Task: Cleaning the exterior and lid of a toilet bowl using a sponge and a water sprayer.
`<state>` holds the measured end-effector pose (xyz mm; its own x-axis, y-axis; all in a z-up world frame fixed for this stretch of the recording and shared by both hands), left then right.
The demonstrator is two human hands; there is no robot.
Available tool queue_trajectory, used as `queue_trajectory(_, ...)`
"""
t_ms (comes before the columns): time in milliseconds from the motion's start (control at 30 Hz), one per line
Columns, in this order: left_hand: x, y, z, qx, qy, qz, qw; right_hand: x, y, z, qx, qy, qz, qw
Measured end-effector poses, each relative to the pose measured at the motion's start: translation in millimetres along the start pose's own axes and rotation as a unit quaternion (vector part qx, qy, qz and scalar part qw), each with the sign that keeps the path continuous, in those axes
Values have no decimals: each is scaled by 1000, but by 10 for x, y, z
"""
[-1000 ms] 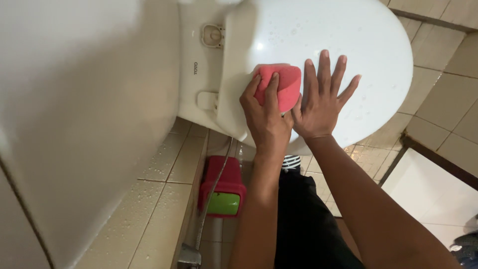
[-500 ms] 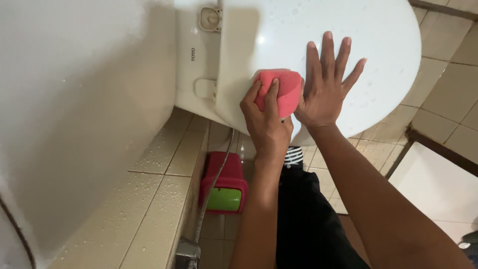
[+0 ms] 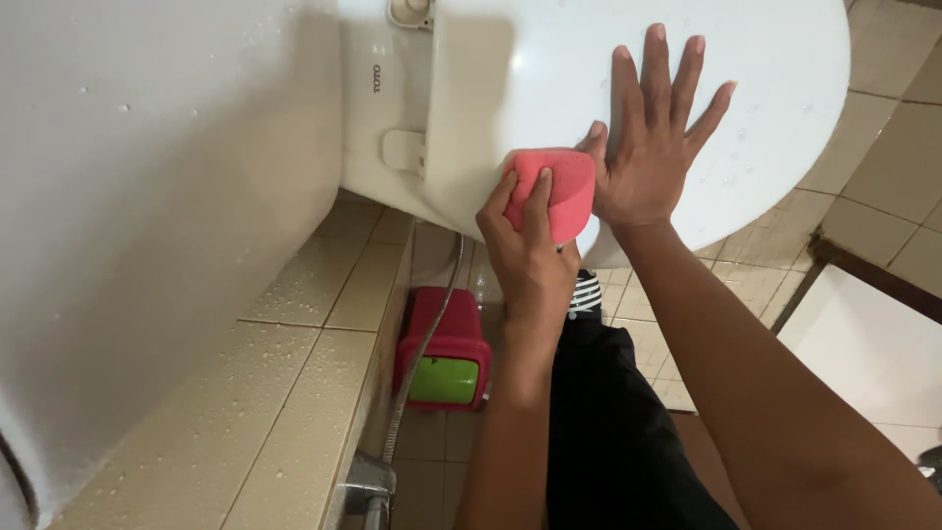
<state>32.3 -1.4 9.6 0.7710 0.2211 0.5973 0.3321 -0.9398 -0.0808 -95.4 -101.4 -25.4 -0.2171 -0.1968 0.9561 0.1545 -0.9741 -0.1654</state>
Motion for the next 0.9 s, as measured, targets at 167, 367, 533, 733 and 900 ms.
queue_trajectory(167, 23, -64, -1, 10, -3, 13, 1000, 17, -2, 2, 8, 5, -16, 1000)
queue_trajectory(367, -1, -170, 44, 20, -2, 20, 1000, -1, -22, -15, 18, 3, -23, 1000)
queue_trajectory(533, -62, -279, 120, 22, 10, 13, 1000, 14, -17, -17, 14, 5, -14, 1000)
queue_trajectory(733, -97, -382, 179, 28, 16, 6, 999, 9, -21, -34, 8, 5, -8, 1000)
queue_trajectory(900, -89, -421, 181, 30, 17, 3, 999, 1, -9, -33, 8, 2, -1, 1000)
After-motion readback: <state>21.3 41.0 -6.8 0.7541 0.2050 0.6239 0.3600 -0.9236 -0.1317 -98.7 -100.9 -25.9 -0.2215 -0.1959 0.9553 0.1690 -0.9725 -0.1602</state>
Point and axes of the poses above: each hand's wrist, its own y-axis towards the middle knuckle, its own x-axis out of the back of the hand, z = x × y, the point moved 10 cm from there along y, towards the middle knuckle, and after that the axes turned 3 degrees about z, right-handed, at the moved point
